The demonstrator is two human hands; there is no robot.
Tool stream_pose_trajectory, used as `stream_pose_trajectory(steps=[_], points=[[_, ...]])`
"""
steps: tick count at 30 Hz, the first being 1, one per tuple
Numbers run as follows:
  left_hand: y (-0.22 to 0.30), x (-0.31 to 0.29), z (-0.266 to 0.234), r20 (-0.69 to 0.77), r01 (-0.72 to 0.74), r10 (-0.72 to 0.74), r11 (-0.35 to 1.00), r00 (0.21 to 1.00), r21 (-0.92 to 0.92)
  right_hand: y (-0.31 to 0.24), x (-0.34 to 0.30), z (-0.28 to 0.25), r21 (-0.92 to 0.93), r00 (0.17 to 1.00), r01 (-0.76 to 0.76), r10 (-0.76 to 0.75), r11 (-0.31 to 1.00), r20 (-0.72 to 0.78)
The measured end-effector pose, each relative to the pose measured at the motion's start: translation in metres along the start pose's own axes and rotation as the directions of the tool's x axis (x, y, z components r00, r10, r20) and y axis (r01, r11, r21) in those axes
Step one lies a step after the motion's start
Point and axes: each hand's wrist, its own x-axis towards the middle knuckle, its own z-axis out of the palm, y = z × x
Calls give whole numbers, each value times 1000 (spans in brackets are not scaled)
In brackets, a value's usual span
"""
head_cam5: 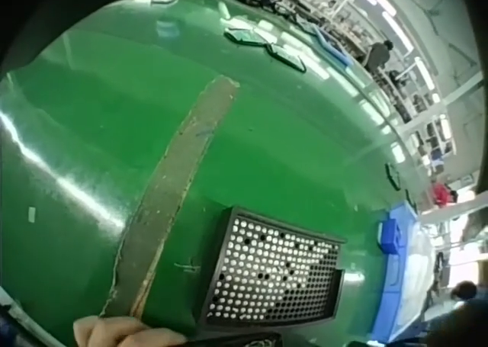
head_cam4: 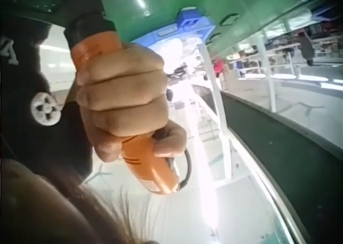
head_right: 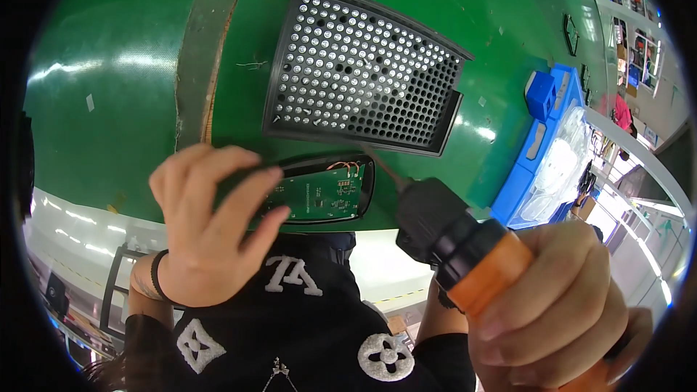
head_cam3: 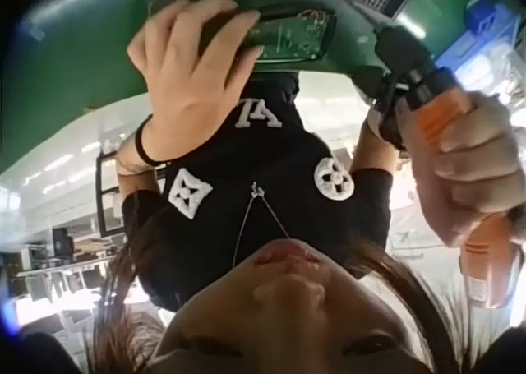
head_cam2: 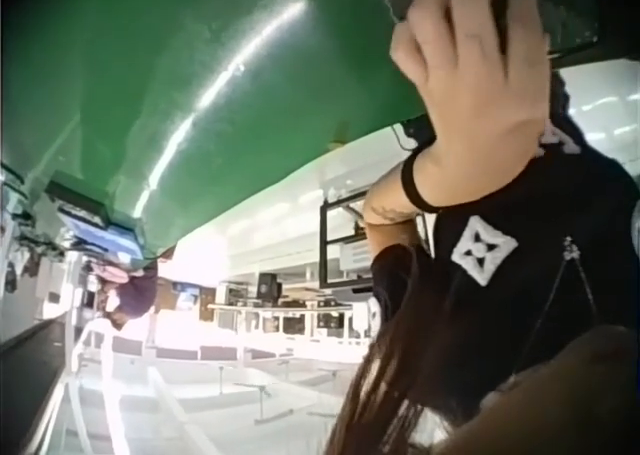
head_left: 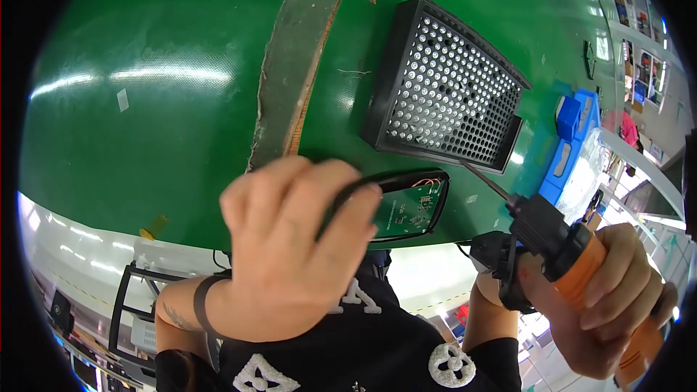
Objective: The person picks up a circuit board and uses a power screwdriver to drive screws into it before fitting a plastic cover onto the assembly. After completing the unit, they place it onto the green conveyor belt.
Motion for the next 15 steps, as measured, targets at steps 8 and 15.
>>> stream_pose_trajectory(steps=[8, 15], points=[[-6, -2, 1, -49, 90, -88, 996, 995, 28, 15, 4, 3, -129, 989, -93, 76, 987, -126], [-7, -1, 1, -52, 103, -102, 995, 993, 14, 11, -1, 10, -121, 955, -151, 113, 981, -273]])
